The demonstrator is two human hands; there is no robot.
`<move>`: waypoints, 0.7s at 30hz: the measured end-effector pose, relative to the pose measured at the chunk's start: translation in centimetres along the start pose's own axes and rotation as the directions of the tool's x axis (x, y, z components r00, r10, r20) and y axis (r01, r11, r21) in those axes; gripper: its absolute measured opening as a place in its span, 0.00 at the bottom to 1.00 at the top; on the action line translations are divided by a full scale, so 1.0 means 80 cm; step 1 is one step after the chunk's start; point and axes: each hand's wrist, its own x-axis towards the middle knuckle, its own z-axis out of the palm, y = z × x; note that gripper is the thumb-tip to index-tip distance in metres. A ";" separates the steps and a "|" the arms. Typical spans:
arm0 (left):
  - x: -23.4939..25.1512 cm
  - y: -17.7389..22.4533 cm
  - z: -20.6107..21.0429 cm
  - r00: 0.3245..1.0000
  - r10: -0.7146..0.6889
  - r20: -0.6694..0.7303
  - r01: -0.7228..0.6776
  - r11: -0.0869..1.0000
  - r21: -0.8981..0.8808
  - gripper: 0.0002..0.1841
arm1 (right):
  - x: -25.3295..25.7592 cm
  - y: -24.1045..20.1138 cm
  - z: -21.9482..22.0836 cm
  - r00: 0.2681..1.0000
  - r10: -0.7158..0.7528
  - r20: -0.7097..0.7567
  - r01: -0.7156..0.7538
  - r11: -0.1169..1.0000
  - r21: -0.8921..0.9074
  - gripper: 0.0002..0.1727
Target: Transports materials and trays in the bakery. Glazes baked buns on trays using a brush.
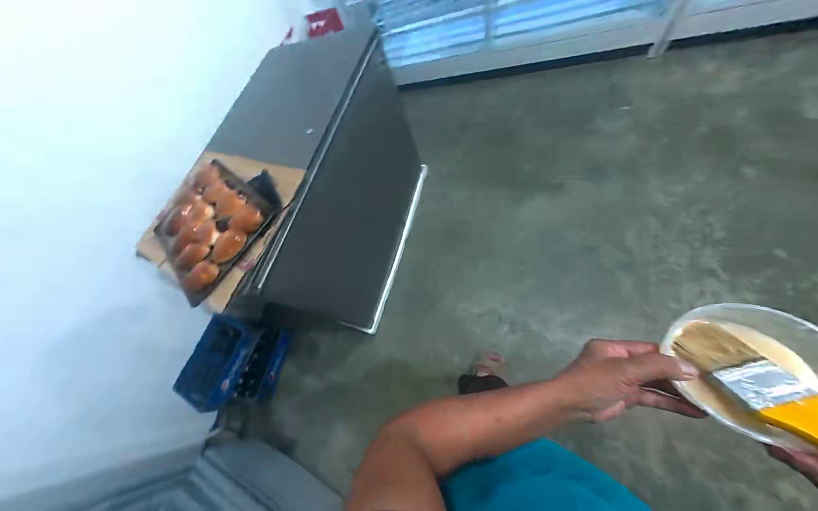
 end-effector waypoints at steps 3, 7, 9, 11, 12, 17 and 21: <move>-0.005 0.039 -0.046 0.993 0.088 -0.078 -0.088 0.996 0.005 0.11 | 0.073 0.013 0.036 0.991 0.046 0.128 -0.034 0.995 -0.094 0.14; 0.006 0.096 -0.120 0.979 0.175 -0.103 -0.175 0.985 0.009 0.12 | 0.174 0.039 0.095 0.963 0.114 0.245 -0.096 0.992 -0.084 0.11; 0.011 0.136 -0.164 0.969 0.222 -0.109 -0.209 0.971 0.120 0.15 | 0.222 0.055 0.138 0.953 0.149 0.262 -0.146 0.989 -0.030 0.12; 0.004 0.201 -0.207 0.911 0.348 -0.223 -0.245 0.889 0.388 0.21 | 0.269 0.062 0.188 0.947 0.181 0.267 -0.189 0.982 0.004 0.11; -0.007 0.243 -0.233 0.834 0.461 -0.302 -0.234 0.793 0.563 0.22 | 0.291 0.063 0.211 0.941 0.194 0.276 -0.205 0.979 0.013 0.11; -0.096 0.486 -0.439 0.198 0.864 -0.463 0.534 0.301 0.790 0.39 | 0.388 0.054 0.309 0.910 0.167 0.379 -0.177 0.984 -0.007 0.09; -0.134 0.576 -0.558 0.035 0.702 -0.711 0.927 0.243 0.286 0.35 | 0.424 0.049 0.348 0.900 0.181 0.397 -0.189 0.982 -0.019 0.10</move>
